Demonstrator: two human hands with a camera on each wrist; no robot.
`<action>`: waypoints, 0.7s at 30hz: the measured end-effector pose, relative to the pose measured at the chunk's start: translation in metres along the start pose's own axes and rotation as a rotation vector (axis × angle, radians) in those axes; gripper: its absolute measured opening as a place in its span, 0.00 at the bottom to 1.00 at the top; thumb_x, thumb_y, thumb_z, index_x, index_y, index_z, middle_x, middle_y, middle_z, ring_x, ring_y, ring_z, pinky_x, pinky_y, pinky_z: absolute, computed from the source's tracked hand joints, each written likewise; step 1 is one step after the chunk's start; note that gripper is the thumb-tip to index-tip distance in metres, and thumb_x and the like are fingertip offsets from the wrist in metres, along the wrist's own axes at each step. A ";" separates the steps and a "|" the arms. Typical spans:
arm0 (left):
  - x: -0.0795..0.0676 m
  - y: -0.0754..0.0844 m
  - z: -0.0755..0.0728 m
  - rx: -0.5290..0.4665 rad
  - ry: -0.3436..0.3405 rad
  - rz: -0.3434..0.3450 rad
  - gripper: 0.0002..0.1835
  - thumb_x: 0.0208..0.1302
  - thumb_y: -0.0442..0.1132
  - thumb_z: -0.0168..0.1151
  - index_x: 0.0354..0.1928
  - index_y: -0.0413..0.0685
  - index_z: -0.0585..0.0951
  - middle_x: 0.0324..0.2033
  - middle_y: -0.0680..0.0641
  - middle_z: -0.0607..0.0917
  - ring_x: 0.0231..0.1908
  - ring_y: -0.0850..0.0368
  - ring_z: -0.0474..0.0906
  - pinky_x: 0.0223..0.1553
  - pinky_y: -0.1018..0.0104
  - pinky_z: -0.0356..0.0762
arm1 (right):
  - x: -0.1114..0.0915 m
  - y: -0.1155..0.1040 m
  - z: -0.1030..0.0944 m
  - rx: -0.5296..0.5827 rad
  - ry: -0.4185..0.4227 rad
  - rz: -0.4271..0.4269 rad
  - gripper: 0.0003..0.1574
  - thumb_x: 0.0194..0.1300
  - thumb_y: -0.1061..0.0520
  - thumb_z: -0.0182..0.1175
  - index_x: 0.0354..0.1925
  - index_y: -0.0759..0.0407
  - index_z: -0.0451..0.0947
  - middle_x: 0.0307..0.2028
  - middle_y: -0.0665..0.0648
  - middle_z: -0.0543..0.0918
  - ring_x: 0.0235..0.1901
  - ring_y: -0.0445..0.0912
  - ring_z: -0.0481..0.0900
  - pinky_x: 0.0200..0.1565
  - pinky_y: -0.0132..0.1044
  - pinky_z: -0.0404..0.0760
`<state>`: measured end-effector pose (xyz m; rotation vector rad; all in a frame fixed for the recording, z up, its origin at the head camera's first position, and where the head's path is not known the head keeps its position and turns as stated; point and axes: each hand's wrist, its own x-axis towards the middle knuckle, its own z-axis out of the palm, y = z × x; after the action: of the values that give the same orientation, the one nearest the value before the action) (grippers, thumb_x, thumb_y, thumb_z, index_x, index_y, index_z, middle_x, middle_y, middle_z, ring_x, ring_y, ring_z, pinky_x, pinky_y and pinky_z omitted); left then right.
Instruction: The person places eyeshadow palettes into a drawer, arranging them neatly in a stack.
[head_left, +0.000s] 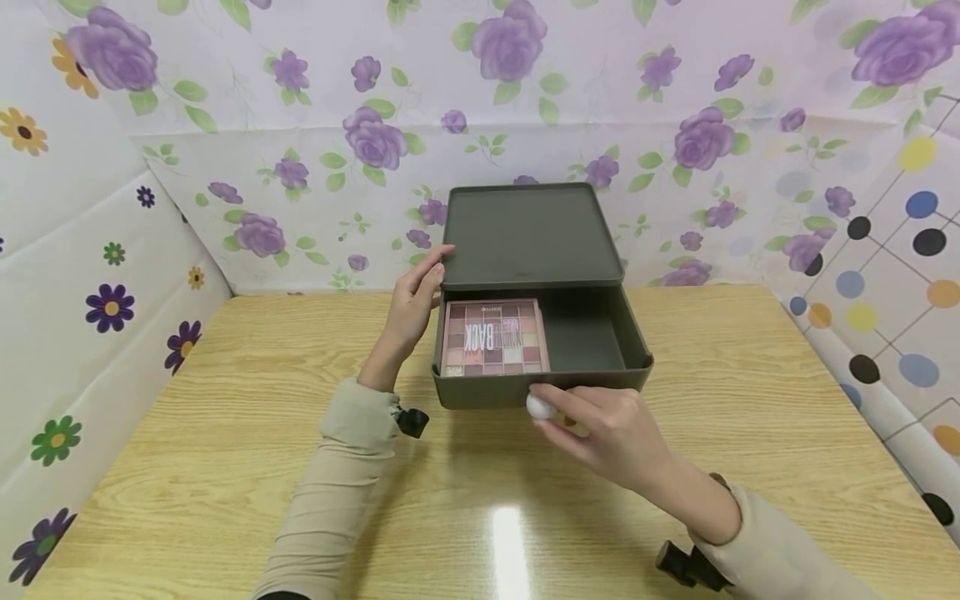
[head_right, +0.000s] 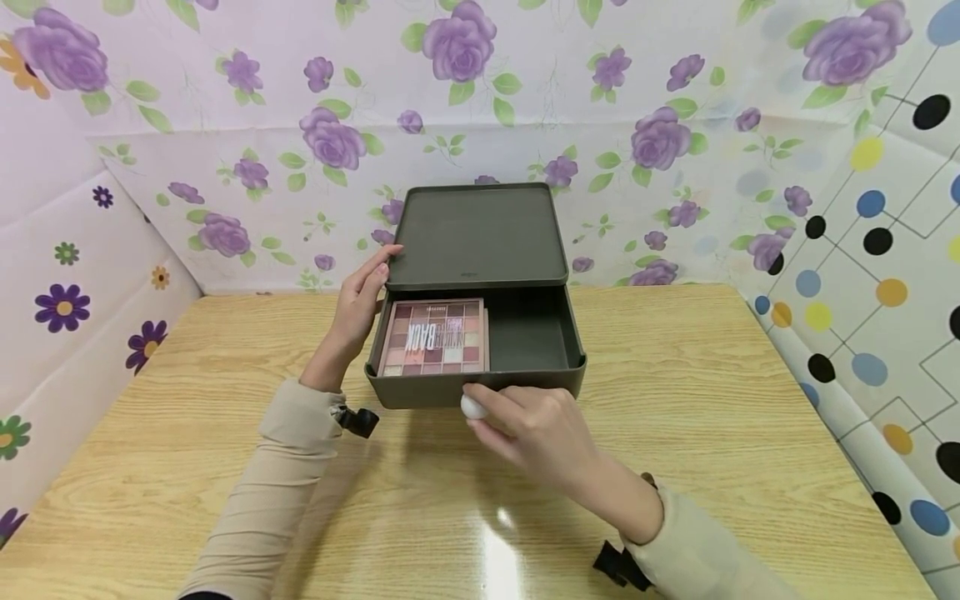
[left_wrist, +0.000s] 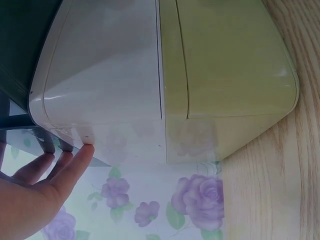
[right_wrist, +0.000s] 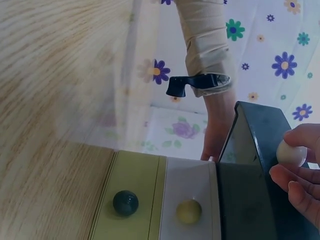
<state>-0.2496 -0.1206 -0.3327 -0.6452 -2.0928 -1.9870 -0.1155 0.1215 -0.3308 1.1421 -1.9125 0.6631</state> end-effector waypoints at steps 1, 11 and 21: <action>0.000 0.000 0.000 0.005 -0.001 -0.003 0.24 0.69 0.45 0.42 0.63 0.42 0.67 0.65 0.48 0.63 0.58 0.50 0.64 0.51 0.44 0.67 | 0.000 0.001 0.001 0.000 0.003 -0.002 0.19 0.67 0.51 0.50 0.36 0.63 0.82 0.15 0.50 0.76 0.13 0.37 0.70 0.16 0.22 0.66; -0.001 0.004 -0.001 0.027 -0.003 -0.031 0.22 0.71 0.41 0.39 0.64 0.43 0.66 0.66 0.48 0.61 0.62 0.50 0.59 0.51 0.42 0.65 | 0.004 0.012 0.006 0.000 -0.002 0.008 0.22 0.68 0.49 0.48 0.38 0.64 0.81 0.18 0.52 0.79 0.15 0.38 0.74 0.16 0.23 0.67; 0.000 0.001 -0.001 0.039 0.001 -0.029 0.23 0.70 0.45 0.42 0.63 0.45 0.68 0.65 0.50 0.63 0.60 0.51 0.61 0.51 0.43 0.65 | 0.006 0.024 0.013 -0.017 -0.013 0.058 0.25 0.68 0.46 0.47 0.37 0.65 0.81 0.17 0.53 0.78 0.14 0.39 0.74 0.15 0.25 0.67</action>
<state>-0.2489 -0.1216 -0.3317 -0.6102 -2.1465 -1.9557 -0.1430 0.1194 -0.3337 1.0866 -1.9647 0.6717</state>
